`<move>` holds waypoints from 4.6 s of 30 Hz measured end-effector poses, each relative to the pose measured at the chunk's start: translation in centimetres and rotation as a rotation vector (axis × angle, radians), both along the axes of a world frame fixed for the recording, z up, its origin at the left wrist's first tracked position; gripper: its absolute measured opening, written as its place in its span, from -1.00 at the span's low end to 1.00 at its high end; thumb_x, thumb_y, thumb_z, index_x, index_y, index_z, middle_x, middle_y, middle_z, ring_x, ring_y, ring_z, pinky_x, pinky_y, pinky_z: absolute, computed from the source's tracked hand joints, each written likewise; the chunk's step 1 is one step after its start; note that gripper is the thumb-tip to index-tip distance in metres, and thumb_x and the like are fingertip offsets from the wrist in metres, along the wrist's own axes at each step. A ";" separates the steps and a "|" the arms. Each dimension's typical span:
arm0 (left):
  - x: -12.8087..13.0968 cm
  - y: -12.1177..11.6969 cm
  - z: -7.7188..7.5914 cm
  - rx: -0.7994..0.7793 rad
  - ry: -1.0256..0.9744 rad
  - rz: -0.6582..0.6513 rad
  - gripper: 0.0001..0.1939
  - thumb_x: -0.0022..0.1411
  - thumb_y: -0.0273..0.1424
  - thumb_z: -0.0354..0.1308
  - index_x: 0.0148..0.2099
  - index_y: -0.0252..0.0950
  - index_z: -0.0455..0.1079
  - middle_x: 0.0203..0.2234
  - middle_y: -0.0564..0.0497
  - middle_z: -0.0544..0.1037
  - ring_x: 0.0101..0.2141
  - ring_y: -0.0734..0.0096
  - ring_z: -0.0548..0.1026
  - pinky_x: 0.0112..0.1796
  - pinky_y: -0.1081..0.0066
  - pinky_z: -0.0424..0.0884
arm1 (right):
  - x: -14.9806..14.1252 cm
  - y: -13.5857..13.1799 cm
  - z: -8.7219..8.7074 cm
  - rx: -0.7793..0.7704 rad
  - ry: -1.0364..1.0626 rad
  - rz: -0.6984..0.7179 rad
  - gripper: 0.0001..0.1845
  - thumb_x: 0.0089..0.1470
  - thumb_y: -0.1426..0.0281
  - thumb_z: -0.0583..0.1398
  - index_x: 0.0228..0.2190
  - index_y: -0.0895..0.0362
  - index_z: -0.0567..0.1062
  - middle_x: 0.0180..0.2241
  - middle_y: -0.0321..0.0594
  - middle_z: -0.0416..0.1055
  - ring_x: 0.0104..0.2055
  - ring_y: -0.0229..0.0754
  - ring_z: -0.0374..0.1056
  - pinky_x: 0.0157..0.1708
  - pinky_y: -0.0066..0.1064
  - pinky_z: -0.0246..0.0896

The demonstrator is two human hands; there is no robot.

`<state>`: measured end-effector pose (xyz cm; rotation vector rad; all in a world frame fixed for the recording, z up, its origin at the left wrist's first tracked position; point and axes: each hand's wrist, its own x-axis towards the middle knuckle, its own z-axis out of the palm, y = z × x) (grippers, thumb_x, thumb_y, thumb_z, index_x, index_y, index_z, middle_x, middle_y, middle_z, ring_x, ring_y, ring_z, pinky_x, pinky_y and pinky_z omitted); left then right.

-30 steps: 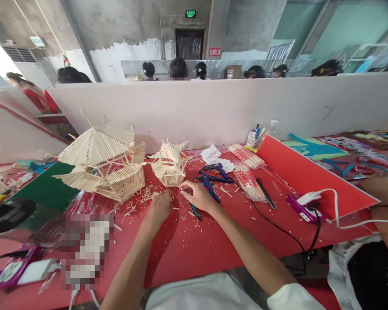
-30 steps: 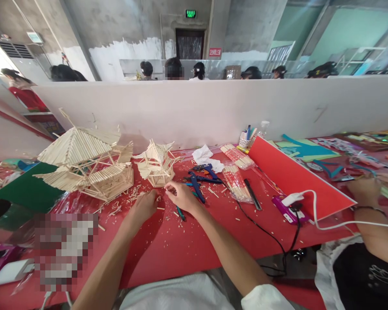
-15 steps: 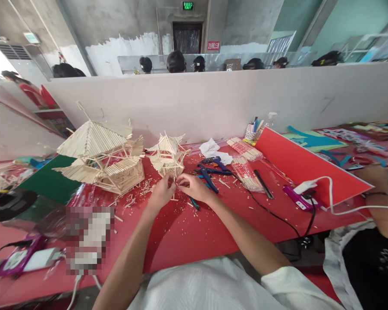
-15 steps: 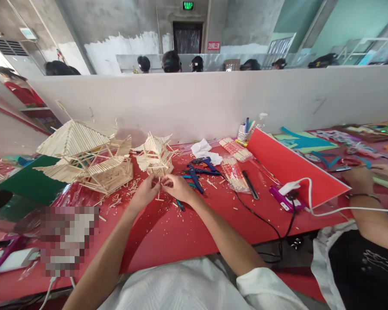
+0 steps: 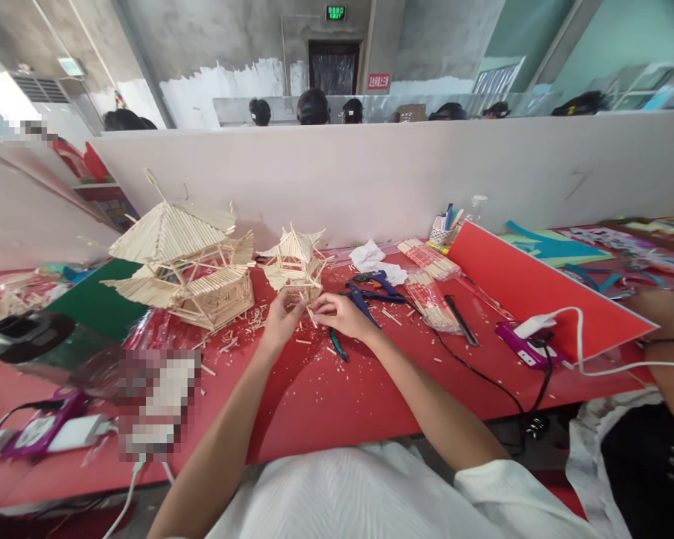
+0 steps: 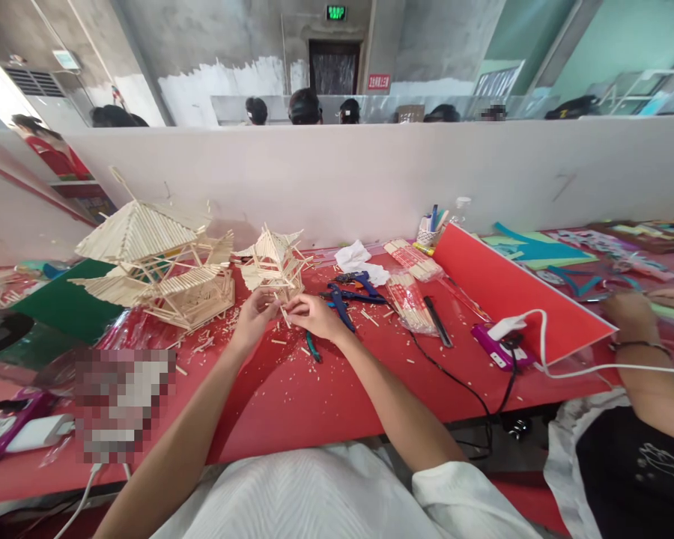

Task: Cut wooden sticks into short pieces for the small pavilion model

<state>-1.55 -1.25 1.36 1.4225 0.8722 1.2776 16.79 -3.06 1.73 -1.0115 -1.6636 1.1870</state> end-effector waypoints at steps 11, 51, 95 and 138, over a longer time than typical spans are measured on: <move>0.2 0.1 -0.6 0.007 0.030 -0.004 -0.62 0.15 -0.19 0.28 -0.11 -0.24 0.24 -0.34 0.03 0.51 -0.32 0.34 0.58 -0.25 0.27 0.58 | 0.9 0.0 0.4 -0.096 -0.037 0.080 -0.77 -0.01 0.30 0.33 -0.32 0.13 0.45 -0.42 -0.23 0.55 -0.36 -0.19 0.48 -0.39 -0.42 0.37; 0.8 -1.4 0.9 -0.064 0.062 -0.098 -0.55 -0.05 -0.14 0.46 -0.15 -0.30 0.59 -0.36 -0.03 0.64 -0.37 0.33 0.59 -0.25 0.30 0.59 | 0.8 1.0 -0.5 -0.059 0.220 -0.093 -0.64 -0.13 0.25 0.43 -0.31 0.10 0.48 -0.42 -0.27 0.54 -0.44 -0.23 0.46 -0.37 -0.38 0.44; -0.2 -0.8 1.3 0.162 0.209 0.086 -0.76 0.23 -0.19 0.21 -0.26 -0.28 0.42 -0.38 0.00 0.56 -0.37 0.35 0.55 -0.24 0.33 0.54 | 0.2 0.5 0.1 0.161 0.050 -0.149 -0.69 -0.01 0.14 0.33 -0.35 0.12 0.54 -0.35 -0.18 0.56 -0.29 -0.13 0.48 -0.19 -0.32 0.37; 0.0 -0.3 0.2 0.174 0.275 0.003 -0.78 0.17 -0.27 0.26 -0.17 -0.29 0.49 -0.31 -0.06 0.61 -0.30 0.30 0.56 -0.21 0.32 0.46 | 2.5 0.7 1.3 0.145 -0.005 -0.125 -0.76 -0.04 0.21 0.34 -0.39 0.12 0.59 -0.41 -0.20 0.58 -0.34 -0.10 0.49 -0.23 -0.29 0.39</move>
